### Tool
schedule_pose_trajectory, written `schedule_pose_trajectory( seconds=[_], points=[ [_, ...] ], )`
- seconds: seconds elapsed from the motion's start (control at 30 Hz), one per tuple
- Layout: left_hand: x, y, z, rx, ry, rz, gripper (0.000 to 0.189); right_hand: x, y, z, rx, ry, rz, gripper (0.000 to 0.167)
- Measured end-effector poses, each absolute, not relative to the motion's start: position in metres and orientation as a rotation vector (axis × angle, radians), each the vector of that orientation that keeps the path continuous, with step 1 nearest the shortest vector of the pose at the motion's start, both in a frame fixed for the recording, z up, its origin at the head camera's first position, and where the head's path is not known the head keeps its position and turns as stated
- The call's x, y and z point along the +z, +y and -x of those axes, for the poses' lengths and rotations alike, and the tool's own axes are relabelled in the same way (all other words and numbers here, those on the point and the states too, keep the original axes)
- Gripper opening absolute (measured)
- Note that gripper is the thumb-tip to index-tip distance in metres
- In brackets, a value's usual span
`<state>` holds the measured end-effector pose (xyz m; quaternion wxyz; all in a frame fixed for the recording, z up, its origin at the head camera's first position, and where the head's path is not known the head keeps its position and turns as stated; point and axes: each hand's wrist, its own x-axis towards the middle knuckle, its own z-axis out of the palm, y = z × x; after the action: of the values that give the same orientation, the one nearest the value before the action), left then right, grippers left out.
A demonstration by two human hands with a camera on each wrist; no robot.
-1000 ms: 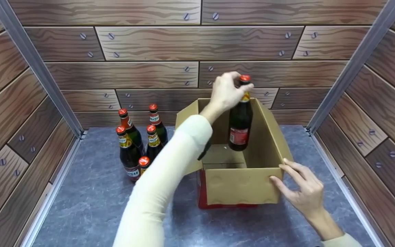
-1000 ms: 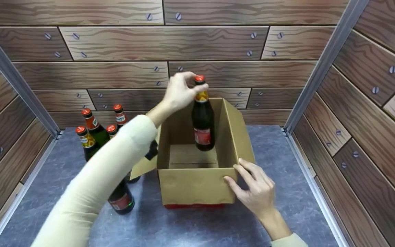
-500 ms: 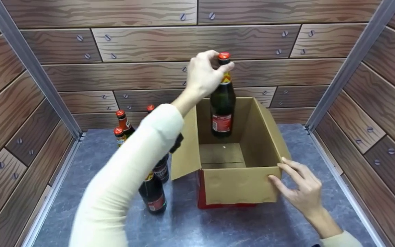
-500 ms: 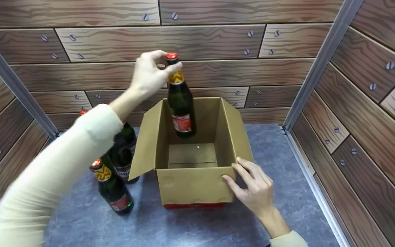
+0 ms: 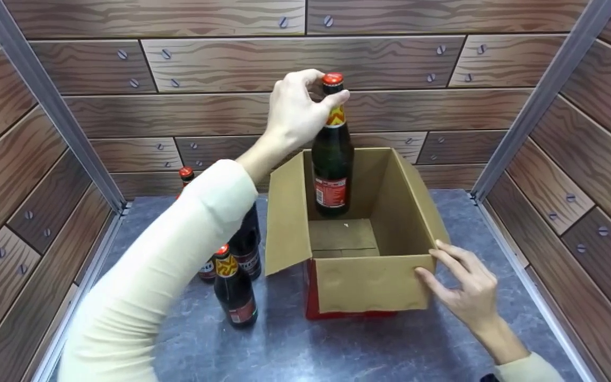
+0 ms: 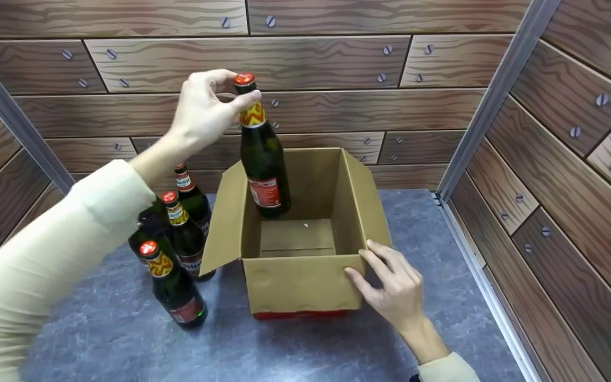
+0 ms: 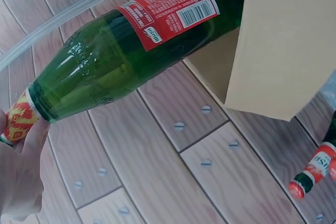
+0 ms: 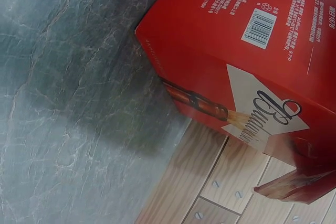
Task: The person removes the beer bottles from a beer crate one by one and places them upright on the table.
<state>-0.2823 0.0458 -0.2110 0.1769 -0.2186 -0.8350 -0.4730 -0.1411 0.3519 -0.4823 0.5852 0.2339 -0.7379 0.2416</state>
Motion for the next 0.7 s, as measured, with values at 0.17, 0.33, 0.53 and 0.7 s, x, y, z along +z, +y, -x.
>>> schedule_pose_trajectory(
  seconds=[0.17,0.33,0.53,0.7],
  points=[
    [-0.196,0.032,0.276,-1.384,-2.362,0.608,0.031,-0.481,0.353,0.140,0.560,-1.732,-0.547,0.051],
    [-0.178,0.012,0.267,-1.409,-2.335,0.605,0.030,-0.478,0.351,0.140,0.563,-1.725,-0.543,0.053],
    [-0.165,-0.019,0.257,-1.412,-2.313,0.594,0.033,-0.477,0.349,0.142,0.565,-1.717,-0.548,0.053],
    [-0.162,-0.047,0.250,-1.413,-2.305,0.543,0.035,-0.479,0.349,0.144,0.560,-1.724,-0.546,0.053]
  ],
)
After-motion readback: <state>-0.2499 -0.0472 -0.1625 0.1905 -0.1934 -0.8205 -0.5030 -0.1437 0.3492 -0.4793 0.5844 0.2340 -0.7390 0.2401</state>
